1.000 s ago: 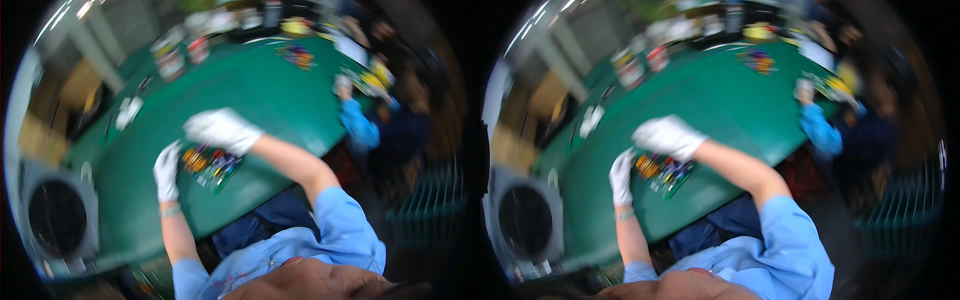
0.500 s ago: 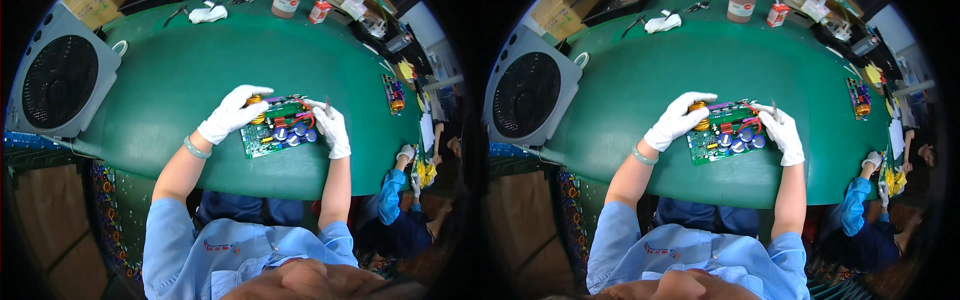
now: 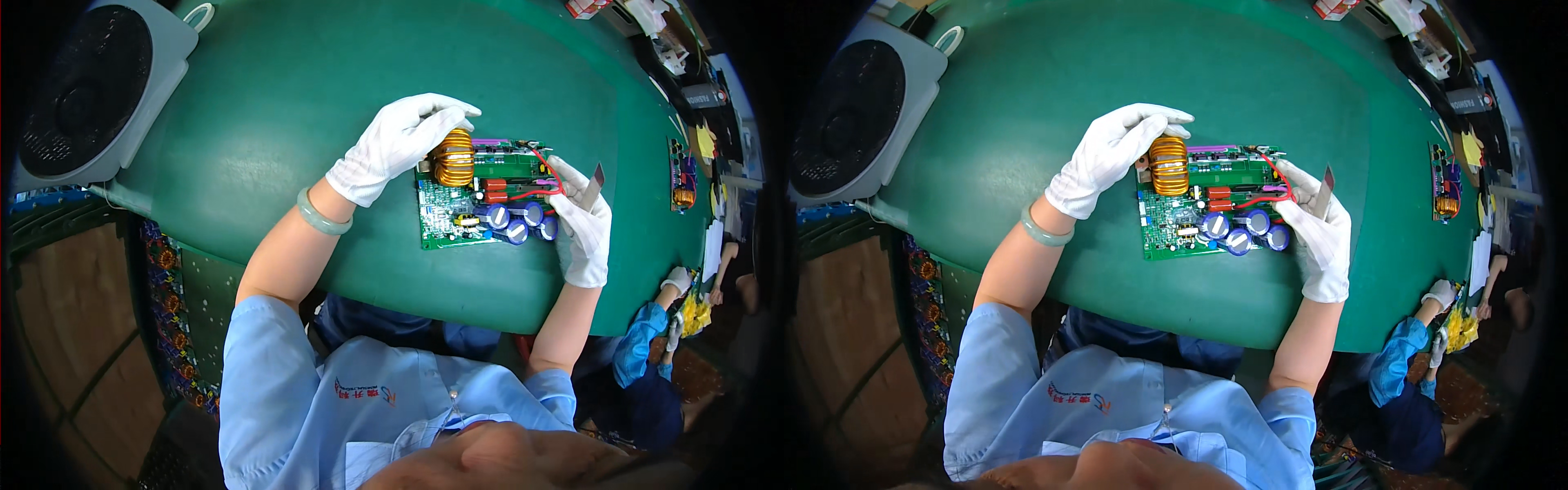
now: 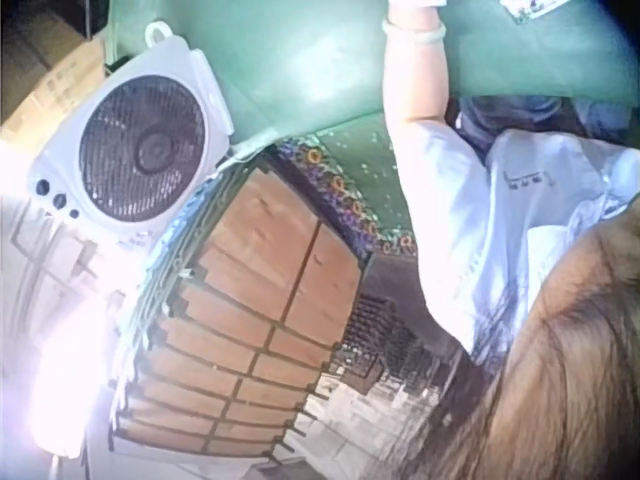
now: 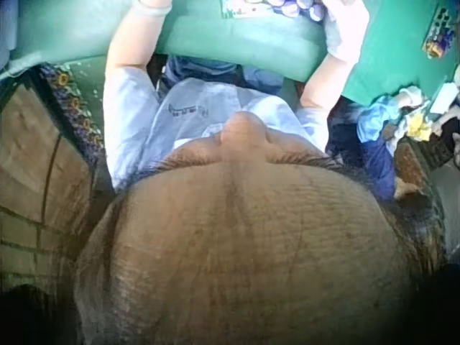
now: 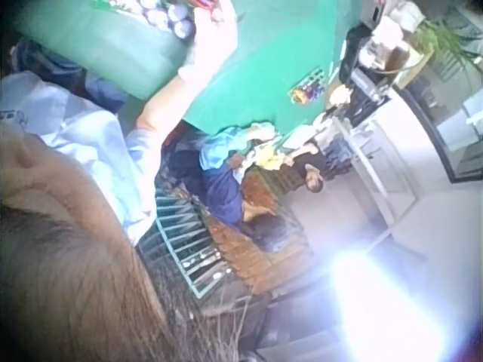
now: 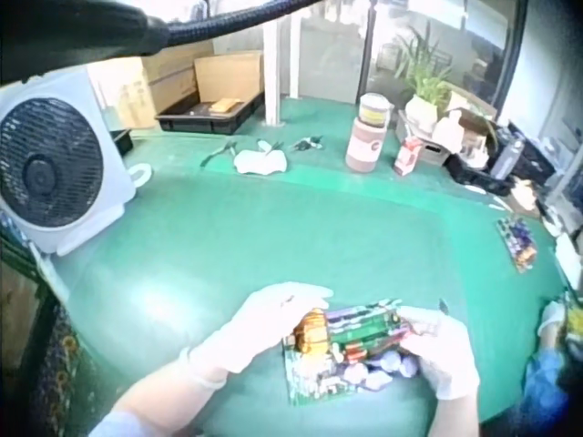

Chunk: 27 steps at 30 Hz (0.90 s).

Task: The person picks up a green circuit board from a tray and uses a small metal scraper to clean the surface of the board. They flip the board over to clean both sides, then place it back on the tray. This process is repeated for multiple circuit boards throughout the video.

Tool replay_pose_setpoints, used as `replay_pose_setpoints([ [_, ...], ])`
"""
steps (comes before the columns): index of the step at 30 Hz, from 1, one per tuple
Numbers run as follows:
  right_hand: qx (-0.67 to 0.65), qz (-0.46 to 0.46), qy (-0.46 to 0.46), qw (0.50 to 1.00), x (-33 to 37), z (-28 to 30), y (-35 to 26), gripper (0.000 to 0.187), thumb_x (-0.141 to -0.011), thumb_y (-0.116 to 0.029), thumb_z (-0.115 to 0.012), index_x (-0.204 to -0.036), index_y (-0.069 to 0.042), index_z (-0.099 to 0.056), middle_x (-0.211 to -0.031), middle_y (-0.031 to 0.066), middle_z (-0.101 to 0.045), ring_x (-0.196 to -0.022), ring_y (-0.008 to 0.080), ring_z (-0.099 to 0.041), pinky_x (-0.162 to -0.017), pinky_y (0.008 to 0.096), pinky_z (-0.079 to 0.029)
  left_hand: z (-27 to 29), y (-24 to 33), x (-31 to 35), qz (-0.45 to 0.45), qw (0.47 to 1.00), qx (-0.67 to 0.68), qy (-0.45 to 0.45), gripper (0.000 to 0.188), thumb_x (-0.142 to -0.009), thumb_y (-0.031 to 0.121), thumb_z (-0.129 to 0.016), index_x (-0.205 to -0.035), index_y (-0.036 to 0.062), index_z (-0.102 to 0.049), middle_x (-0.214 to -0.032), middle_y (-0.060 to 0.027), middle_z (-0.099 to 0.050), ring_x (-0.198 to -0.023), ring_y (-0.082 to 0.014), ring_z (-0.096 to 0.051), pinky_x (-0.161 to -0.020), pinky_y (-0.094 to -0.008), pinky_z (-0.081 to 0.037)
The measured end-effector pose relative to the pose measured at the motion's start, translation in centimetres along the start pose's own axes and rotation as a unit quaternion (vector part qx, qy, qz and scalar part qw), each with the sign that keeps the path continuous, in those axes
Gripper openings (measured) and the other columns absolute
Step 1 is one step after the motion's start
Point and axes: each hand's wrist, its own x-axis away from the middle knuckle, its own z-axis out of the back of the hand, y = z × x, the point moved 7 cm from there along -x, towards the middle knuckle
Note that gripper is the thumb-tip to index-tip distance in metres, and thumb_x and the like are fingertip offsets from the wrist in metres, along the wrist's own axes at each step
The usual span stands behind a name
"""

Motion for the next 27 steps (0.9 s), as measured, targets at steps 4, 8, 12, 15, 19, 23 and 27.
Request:
replay_pose_setpoints([
  [4,-0.032,-0.027,0.016,0.999,-0.5,1.1,0.6,0.058,-0.085,-0.008,-0.074,-0.135,0.012,-0.053,-0.102,0.0125,-0.074,-0.054,-0.0008,-0.041,-0.047,0.0174,-0.023,0.1,0.4,0.1,0.005,1.0,-0.018,-0.002,0.036,-0.106,0.028,-0.051,-0.122,-0.0025,-0.064,-0.111,-0.0122,-0.072,-0.102,-0.0142,-0.066,-0.082,-0.0247,-0.052],
  [8,-0.044,0.001,0.041,0.998,-0.5,1.2,0.6,0.056,-0.087,-0.007,-0.071,-0.136,0.013,-0.052,-0.102,0.0134,-0.074,-0.05,-0.0012,-0.032,-0.044,0.0182,-0.019,0.1,0.0,0.2,0.026,1.0,0.003,0.01,0.036,-0.104,0.029,-0.053,-0.12,-0.0006,-0.066,-0.109,-0.0108,-0.072,-0.1,-0.0135,-0.066,-0.08,-0.024,-0.051],
  [12,-0.054,-0.018,0.044,0.997,-0.7,1.5,1.2,0.056,-0.088,-0.005,-0.069,-0.137,0.014,-0.049,-0.103,0.0149,-0.074,-0.049,0.0001,-0.033,-0.044,0.0178,-0.021,0.1,-0.7,0.2,0.018,0.999,0.034,0.033,0.034,-0.101,0.031,-0.058,-0.115,0.0021,-0.071,-0.103,-0.0091,-0.073,-0.094,-0.0128,-0.066,-0.084,-0.027,-0.052],
  [15,-0.127,-0.016,0.033,0.991,-0.8,1.6,2.0,0.057,-0.089,-0.004,-0.068,-0.138,0.014,-0.047,-0.103,0.0166,-0.074,-0.048,0.001,-0.033,-0.044,0.0174,-0.023,0.1,-0.6,0.2,0.015,0.999,0.029,0.031,0.034,-0.101,0.031,-0.059,-0.115,0.0022,-0.071,-0.103,-0.0092,-0.073,-0.094,-0.0128,-0.066,-0.085,-0.0271,-0.052],
  [19,-0.129,-0.013,0.036,0.991,-0.6,1.3,2.1,0.057,-0.09,-0.004,-0.066,-0.139,0.014,-0.045,-0.105,0.0186,-0.073,-0.047,0.0017,-0.035,-0.043,0.0168,-0.025,-0.1,-0.5,0.3,0.021,1.0,-0.001,-0.006,0.032,-0.104,0.024,-0.055,-0.123,-0.0011,-0.064,-0.113,-0.0127,-0.071,-0.106,-0.0151,-0.065,-0.087,-0.0253,-0.052],
  [23,-0.126,-0.026,0.022,0.991,-0.6,1.2,2.1,0.059,-0.09,-0.004,-0.065,-0.141,0.014,-0.042,-0.106,0.02,-0.072,-0.046,0.0014,-0.034,-0.042,0.0167,-0.024,-0.1,-0.1,0.5,0.038,0.999,0.004,-0.005,0.032,-0.104,0.023,-0.054,-0.123,-0.0011,-0.064,-0.114,-0.0128,-0.071,-0.106,-0.0151,-0.065,-0.089,-0.0261,-0.052],
  [27,-0.22,-0.042,-0.03,0.974,-0.3,0.4,1.8,0.064,-0.089,-0.003,-0.064,-0.145,0.013,-0.037,-0.106,0.0212,-0.072,-0.044,0.0007,-0.034,-0.04,0.0168,-0.024,-0.1,-0.2,0.4,0.03,0.999,0.008,-0.007,0.031,-0.104,0.022,-0.054,-0.123,-0.0014,-0.064,-0.114,-0.0129,-0.071,-0.106,-0.0149,-0.065,-0.089,-0.0262,-0.051],
])
